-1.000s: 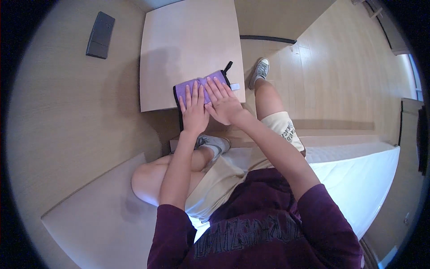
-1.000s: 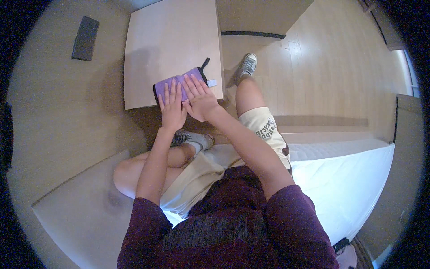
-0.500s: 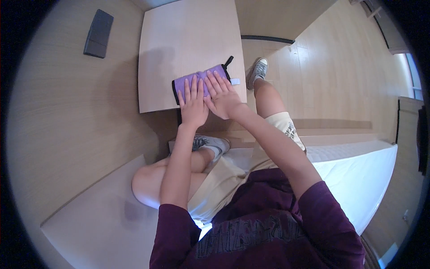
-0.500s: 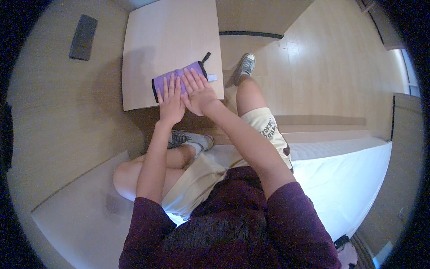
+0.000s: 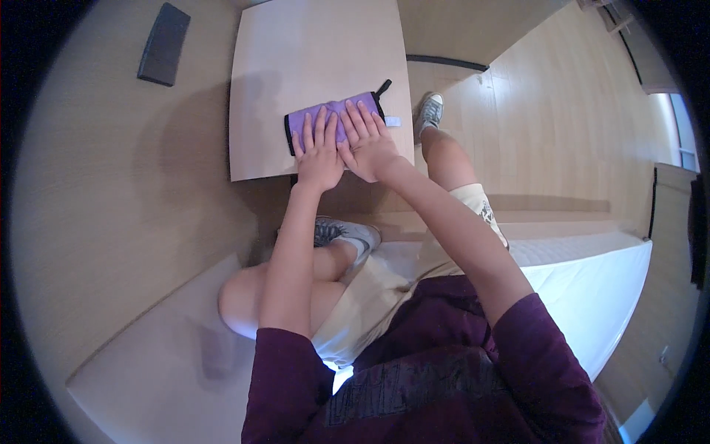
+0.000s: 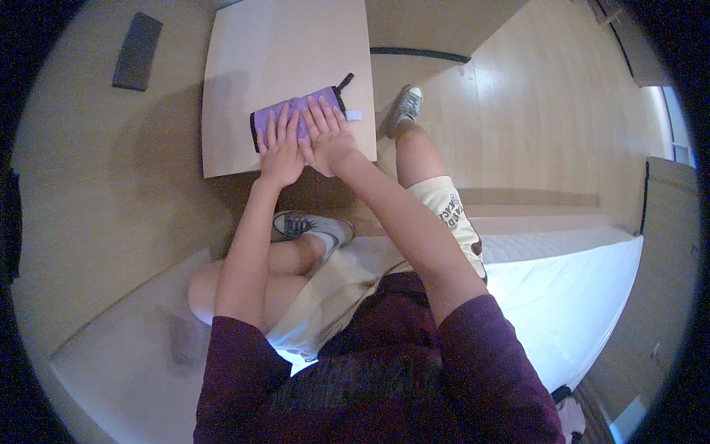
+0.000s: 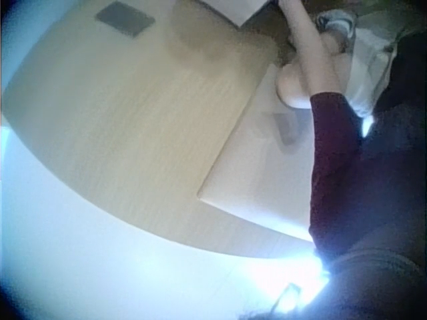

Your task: The person folds a purple pouch on a small white table. They press the fabric flat, tuck the edges in, and fold it into a smaller rectangle by hand.

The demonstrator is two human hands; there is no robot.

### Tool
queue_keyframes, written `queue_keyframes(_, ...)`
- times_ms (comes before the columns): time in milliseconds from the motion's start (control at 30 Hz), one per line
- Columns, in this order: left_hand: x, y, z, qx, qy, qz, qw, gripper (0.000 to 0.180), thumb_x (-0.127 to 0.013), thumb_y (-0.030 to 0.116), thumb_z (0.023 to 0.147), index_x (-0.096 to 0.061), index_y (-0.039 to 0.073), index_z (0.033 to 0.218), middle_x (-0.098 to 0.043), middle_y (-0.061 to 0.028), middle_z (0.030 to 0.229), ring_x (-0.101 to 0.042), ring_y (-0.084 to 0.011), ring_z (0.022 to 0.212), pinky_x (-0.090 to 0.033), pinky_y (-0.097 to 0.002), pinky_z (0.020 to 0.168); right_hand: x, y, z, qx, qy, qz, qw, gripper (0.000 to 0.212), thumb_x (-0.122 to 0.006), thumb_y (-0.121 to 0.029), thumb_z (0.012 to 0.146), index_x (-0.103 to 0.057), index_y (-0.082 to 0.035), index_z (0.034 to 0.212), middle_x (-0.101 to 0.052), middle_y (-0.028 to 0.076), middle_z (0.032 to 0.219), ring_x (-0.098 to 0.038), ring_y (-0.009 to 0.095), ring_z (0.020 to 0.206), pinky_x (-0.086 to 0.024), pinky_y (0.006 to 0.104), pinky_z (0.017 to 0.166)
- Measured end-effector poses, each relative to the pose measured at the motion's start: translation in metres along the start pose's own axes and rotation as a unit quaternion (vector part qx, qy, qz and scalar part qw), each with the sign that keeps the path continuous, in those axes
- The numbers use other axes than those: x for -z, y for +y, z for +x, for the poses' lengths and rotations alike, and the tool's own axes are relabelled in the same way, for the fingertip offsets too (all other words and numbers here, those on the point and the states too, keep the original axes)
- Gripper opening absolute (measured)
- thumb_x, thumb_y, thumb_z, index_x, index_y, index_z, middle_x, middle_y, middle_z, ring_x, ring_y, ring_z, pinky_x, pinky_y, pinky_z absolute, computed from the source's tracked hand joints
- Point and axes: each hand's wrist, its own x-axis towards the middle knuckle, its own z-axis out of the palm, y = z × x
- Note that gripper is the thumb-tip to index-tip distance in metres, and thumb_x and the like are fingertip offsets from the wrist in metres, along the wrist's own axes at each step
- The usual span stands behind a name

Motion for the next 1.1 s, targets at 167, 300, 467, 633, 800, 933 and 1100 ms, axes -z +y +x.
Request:
queue_keyframes(167, 0.003, -0.001, -0.006, 0.011, 0.031, 0.013, 0.999, 0.069, -0.048, 0.031, 0.089, -0.015, 0.019, 0.149, -0.008, -0.0029, 0.156, -0.008, -0.0306, 0.143, -0.008, -0.0558, 0.112, 0.013, -0.003, 0.000, -0.005, -0.026, 0.004, 1.000, 0.067, -0.025, -0.045, 0.094, -0.016, -0.005, 0.147, -0.009, 0.012, 0.155, -0.007, 0.027, 0.143, -0.005, 0.0400, 0.115)
queue_keyframes(300, 0.009, -0.002, -0.018, 0.023, 0.029, 0.030, 0.999, 0.071, -0.052, 0.042, 0.088, -0.019, 0.024, 0.148, -0.014, 0.0009, 0.155, -0.012, -0.0260, 0.143, -0.011, -0.0522, 0.112, 0.036, 0.010, -0.006, 0.018, -0.094, -0.050, 0.994, 0.072, -0.026, -0.055, 0.092, -0.014, -0.012, 0.149, -0.008, 0.007, 0.156, -0.008, 0.022, 0.144, -0.011, 0.0533, 0.112)
queue_keyframes(467, 0.022, -0.008, -0.015, 0.000, 0.131, -0.073, 0.989, 0.051, -0.061, 0.030, 0.081, -0.051, 0.016, 0.129, -0.043, -0.0072, 0.139, -0.036, -0.0297, 0.131, -0.025, -0.0477, 0.108, 0.047, 0.015, -0.005, 0.062, -0.083, -0.051, 0.993, 0.075, -0.048, -0.048, 0.087, -0.019, -0.016, 0.148, -0.012, 0.010, 0.155, -0.012, 0.026, 0.143, -0.014, 0.0551, 0.111)
queue_keyframes(633, 0.047, 0.007, -0.003, 0.048, 0.194, -0.082, 0.976, 0.024, -0.065, 0.029, 0.077, -0.062, 0.015, 0.097, -0.058, -0.0034, 0.101, -0.053, -0.0240, 0.098, -0.037, -0.0443, 0.088, 0.063, 0.021, -0.006, 0.071, 0.003, 0.065, 0.995, 0.057, -0.063, -0.027, 0.079, -0.045, -0.028, 0.133, -0.041, 0.016, 0.127, -0.042, 0.035, 0.116, -0.038, 0.0443, 0.097)
queue_keyframes(800, 0.042, 0.011, 0.000, 0.077, 0.104, -0.048, 0.990, 0.026, -0.067, 0.038, 0.077, -0.058, 0.014, 0.082, -0.059, -0.0032, 0.086, -0.056, -0.0242, 0.088, -0.038, -0.0430, 0.080, 0.058, 0.019, -0.002, 0.072, -0.004, 0.021, 0.997, 0.049, -0.060, -0.030, 0.080, -0.051, -0.022, 0.127, -0.047, 0.016, 0.125, -0.046, 0.030, 0.114, -0.042, 0.0426, 0.090)
queue_keyframes(933, 0.031, 0.009, 0.009, 0.079, 0.090, -0.024, 0.993, 0.027, -0.068, 0.040, 0.077, -0.057, 0.014, 0.081, -0.059, -0.0019, 0.083, -0.057, -0.0241, 0.087, -0.039, -0.0441, 0.077, 0.044, 0.020, 0.012, 0.037, -0.012, 0.039, 0.998, 0.043, -0.055, -0.035, 0.082, -0.053, -0.021, 0.123, -0.054, 0.015, 0.116, -0.053, 0.029, 0.108, -0.043, 0.0425, 0.087)
queue_keyframes(1100, 0.029, -0.018, 0.030, 0.125, -0.072, -0.161, 0.976, 0.035, -0.071, 0.044, 0.074, -0.056, 0.013, 0.073, -0.060, -0.0019, 0.069, -0.058, -0.0206, 0.067, -0.042, -0.0373, 0.057, 0.052, 0.021, 0.035, 0.056, -0.080, 0.023, 0.995, 0.042, -0.055, -0.040, 0.079, -0.055, -0.019, 0.115, -0.059, 0.012, 0.102, -0.058, 0.028, 0.097, -0.043, 0.0420, 0.084)
